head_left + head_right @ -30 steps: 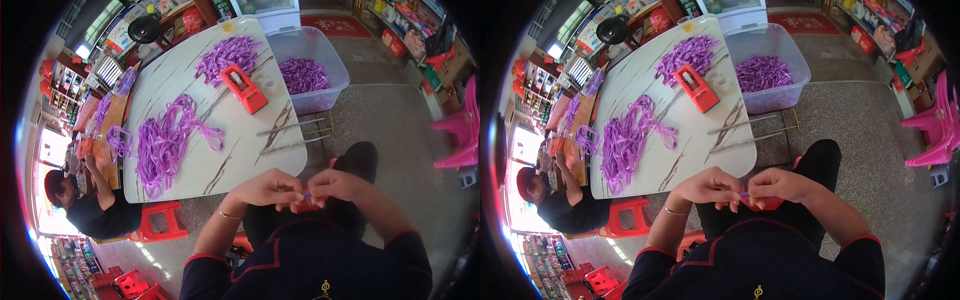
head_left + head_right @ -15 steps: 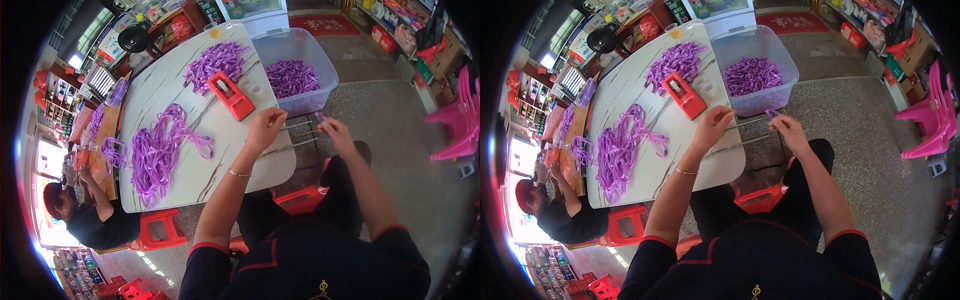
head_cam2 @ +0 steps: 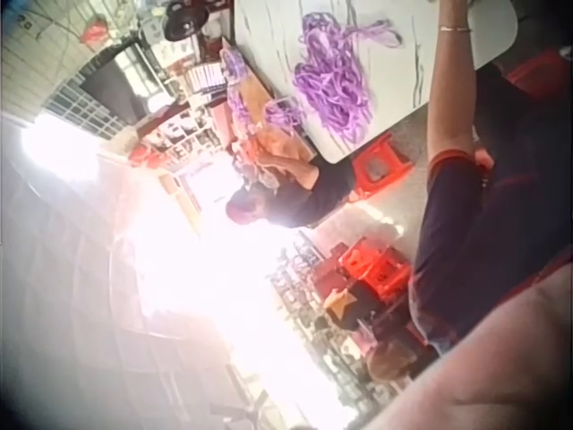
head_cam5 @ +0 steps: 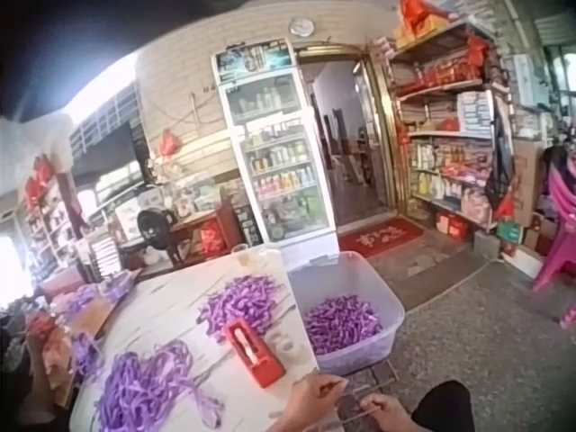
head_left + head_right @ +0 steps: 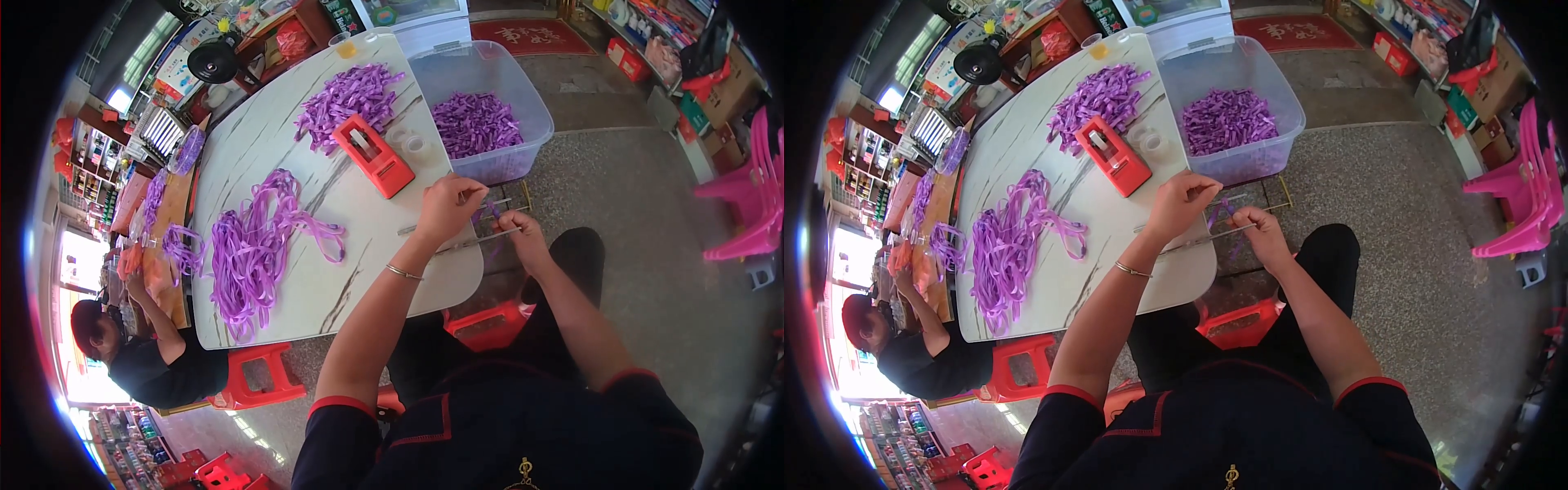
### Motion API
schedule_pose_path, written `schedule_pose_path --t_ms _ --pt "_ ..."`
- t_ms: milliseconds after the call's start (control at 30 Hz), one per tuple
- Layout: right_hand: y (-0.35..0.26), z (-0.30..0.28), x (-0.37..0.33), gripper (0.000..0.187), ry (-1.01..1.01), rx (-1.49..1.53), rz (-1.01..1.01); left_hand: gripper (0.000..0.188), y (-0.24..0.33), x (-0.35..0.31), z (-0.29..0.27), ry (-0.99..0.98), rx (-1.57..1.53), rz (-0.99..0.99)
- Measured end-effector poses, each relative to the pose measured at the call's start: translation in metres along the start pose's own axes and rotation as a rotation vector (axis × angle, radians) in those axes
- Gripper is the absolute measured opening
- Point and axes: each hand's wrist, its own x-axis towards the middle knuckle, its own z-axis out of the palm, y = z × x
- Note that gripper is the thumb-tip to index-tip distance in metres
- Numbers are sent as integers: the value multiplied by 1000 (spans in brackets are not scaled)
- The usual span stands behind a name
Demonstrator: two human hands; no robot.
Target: The person pulls a purple ribbon from a pile, wraps it around a metal jig, and secures the loop with tape from a dispenser. They then slide the finished ribbon loop off the jig and place it into a plastic bin.
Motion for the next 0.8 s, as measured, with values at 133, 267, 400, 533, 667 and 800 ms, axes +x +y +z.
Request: schedule_pose_path --t_ms 133,267,400,533,667,800 --pt "0 4 -1 20 0 26 5 13 -7 0 3 0 74 32" --pt "-1 7 -3 19 36 51 81 17 -7 1 5 -26 204 59" --pt "-3 4 -15 21 41 -32 29 18 -4 2 6 -72 258 47" --pt "-20 -6 -63 19 -22 -202 119 17 -1 1 3 -63 331 65" --pt "-32 -14 -133 19 -56 -170 221 20 -1 4 3 -120 318 12" --pt "-63 -16 -191 14 -135 -383 213 23 0 5 2 -154 333 -17"
